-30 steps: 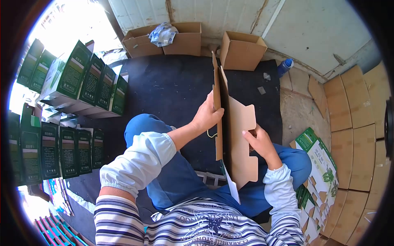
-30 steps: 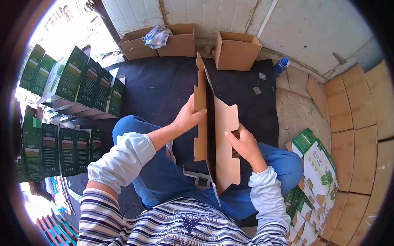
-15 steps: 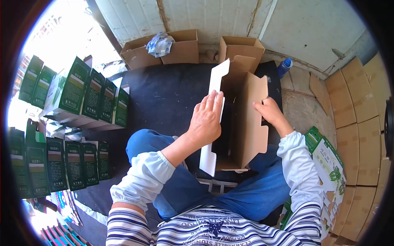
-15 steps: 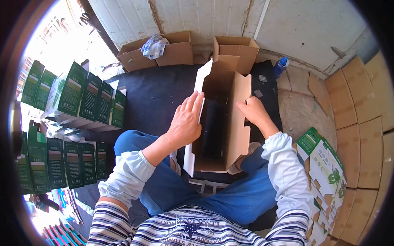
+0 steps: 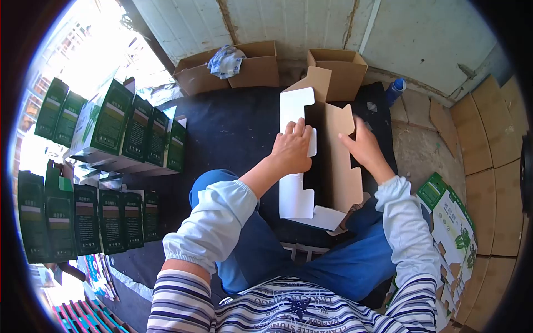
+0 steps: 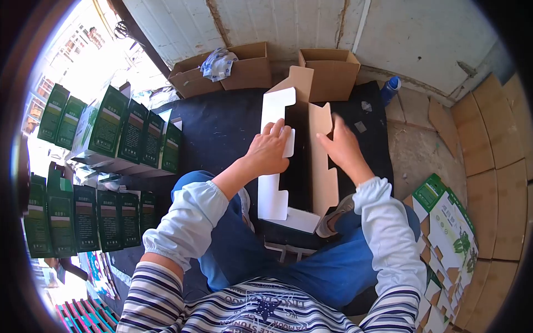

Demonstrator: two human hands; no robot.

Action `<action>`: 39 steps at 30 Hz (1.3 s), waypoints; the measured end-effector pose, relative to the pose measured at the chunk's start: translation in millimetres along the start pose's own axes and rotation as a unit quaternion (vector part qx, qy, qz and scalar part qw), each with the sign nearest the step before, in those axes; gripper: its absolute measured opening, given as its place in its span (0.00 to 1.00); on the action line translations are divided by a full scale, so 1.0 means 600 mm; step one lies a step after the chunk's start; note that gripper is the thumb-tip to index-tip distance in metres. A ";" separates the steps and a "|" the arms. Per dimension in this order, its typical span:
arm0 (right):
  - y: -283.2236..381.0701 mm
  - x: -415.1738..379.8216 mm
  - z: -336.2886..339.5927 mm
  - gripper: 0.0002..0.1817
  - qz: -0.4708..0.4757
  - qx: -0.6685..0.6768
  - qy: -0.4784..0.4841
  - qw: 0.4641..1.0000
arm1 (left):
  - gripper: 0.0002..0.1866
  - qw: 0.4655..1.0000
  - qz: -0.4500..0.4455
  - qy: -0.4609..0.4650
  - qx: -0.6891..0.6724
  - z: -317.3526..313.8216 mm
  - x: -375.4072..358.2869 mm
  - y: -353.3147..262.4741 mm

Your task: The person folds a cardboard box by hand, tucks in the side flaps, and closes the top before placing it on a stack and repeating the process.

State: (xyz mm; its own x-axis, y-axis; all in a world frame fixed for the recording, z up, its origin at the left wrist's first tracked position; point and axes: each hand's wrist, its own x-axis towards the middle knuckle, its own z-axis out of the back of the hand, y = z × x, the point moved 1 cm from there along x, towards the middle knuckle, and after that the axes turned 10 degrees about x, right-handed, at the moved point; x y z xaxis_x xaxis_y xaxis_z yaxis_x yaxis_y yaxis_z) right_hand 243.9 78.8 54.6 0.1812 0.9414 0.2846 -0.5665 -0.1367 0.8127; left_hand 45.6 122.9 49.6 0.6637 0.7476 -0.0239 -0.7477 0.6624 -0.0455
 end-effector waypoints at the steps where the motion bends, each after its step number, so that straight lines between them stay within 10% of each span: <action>1: 0.031 -0.011 0.005 0.23 0.093 -0.089 -0.051 0.990 | 0.40 1.000 0.002 0.004 0.009 0.000 0.002 -0.004; 4: 0.134 -0.075 0.011 0.25 0.282 -0.198 0.017 0.939 | 0.40 1.000 0.005 0.009 -0.006 0.002 0.004 -0.008; 6: 0.170 -0.144 -0.002 0.28 0.108 -0.158 0.298 0.935 | 0.41 1.000 0.007 0.000 0.000 -0.004 0.005 -0.008; 8: 0.187 -0.191 -0.006 0.30 0.120 -0.177 0.322 0.922 | 0.41 1.000 0.006 -0.005 0.010 -0.007 0.009 -0.008; 13: 0.135 -0.200 0.004 0.26 0.039 -0.137 0.231 0.962 | 0.41 1.000 0.007 0.009 0.017 -0.003 0.010 -0.010; 28: 0.141 -0.213 0.025 0.02 0.252 -0.151 0.318 0.901 | 0.40 0.996 -0.088 -0.022 -0.004 0.009 -0.013 -0.030; 39: 0.166 -0.243 -0.008 0.07 0.304 -0.115 0.331 0.886 | 0.33 0.992 -0.029 -0.013 0.125 -0.045 -0.027 -0.014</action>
State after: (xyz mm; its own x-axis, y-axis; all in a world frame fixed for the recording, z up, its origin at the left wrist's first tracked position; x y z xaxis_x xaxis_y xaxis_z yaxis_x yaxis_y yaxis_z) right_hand 157.1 -70.7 91.9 -0.6822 0.6999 0.2114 -0.5598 -0.6861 0.4647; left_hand 41.8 104.1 23.4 0.7069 0.7073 -0.0026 -0.6921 0.6925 0.2034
